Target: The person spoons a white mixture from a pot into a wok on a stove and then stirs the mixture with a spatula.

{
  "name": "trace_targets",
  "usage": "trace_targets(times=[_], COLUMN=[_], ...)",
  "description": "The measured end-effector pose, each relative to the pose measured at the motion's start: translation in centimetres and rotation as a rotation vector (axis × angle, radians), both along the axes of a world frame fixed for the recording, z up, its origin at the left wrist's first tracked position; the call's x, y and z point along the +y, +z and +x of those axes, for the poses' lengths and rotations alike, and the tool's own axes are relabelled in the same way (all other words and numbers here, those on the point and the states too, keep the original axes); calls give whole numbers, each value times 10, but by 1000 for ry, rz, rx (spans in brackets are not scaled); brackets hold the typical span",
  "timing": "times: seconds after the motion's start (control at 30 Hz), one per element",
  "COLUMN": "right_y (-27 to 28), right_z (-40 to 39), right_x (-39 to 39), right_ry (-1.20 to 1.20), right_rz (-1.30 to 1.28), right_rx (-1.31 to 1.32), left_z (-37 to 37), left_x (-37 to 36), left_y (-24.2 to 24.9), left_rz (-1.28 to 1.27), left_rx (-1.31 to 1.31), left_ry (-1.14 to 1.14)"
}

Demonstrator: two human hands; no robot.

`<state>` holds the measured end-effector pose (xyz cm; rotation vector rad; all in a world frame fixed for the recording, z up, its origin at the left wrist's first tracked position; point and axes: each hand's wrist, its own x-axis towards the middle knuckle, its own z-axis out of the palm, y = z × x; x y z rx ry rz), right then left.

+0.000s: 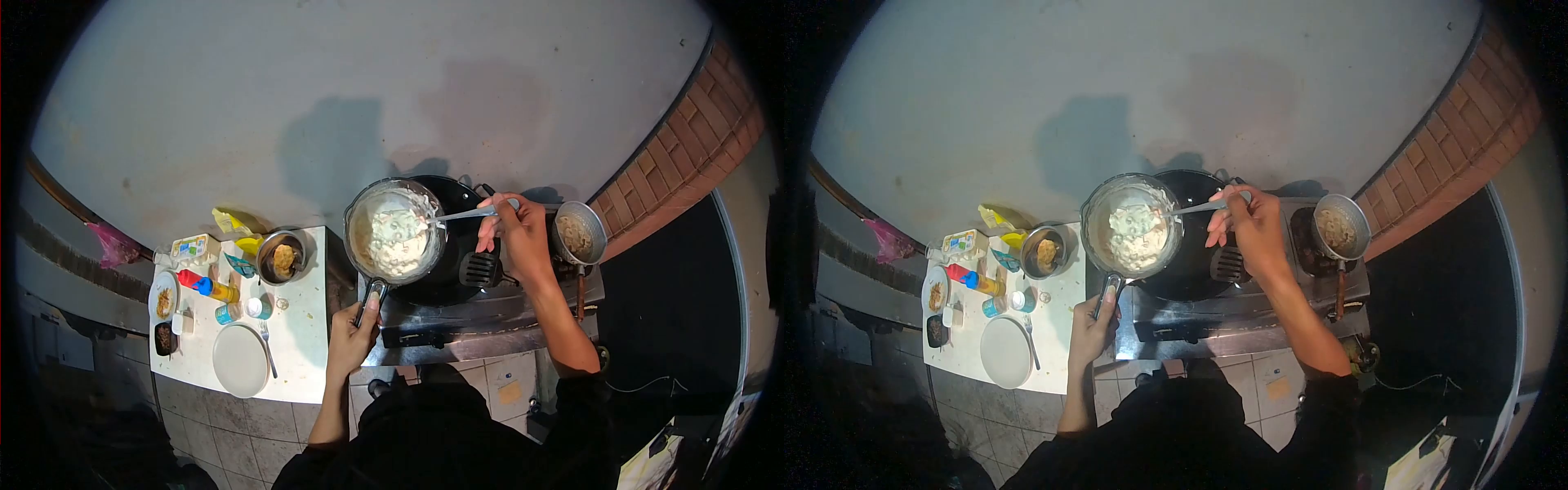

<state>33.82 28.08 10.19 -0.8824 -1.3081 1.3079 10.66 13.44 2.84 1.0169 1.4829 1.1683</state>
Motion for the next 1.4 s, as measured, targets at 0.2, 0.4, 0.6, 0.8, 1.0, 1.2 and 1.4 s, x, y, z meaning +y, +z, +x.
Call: trace_targets(times=[0.2, 0.4, 0.6, 0.8, 1.0, 1.2, 1.4], right_y=[-6, -17, -24, -30, -61, -120, -125], right_z=[19, 37, 52, 71, 100, 97, 66], right_x=[13, 28, 49, 69, 82, 85, 76], right_ry=[-36, -69, -82, -120, -204, -220, -156], right_rz=[-4, 10, 1, -41, -37, 6, 419], right_rx=[-12, -28, -30, -20, -37, -270, -758], left_z=[16, 36, 49, 47, 36, 27, 25], left_x=[19, 35, 52, 73, 86, 80, 74], left_y=[-3, -13, -14, -21, -26, -17, -18], left_rz=[-38, -37, -104, -179, -134, -180, -157], left_rx=[51, 134, 1, -36, 54, 39, 77], left_ry=[-33, -58, -61, -29, 37, 111, 121])
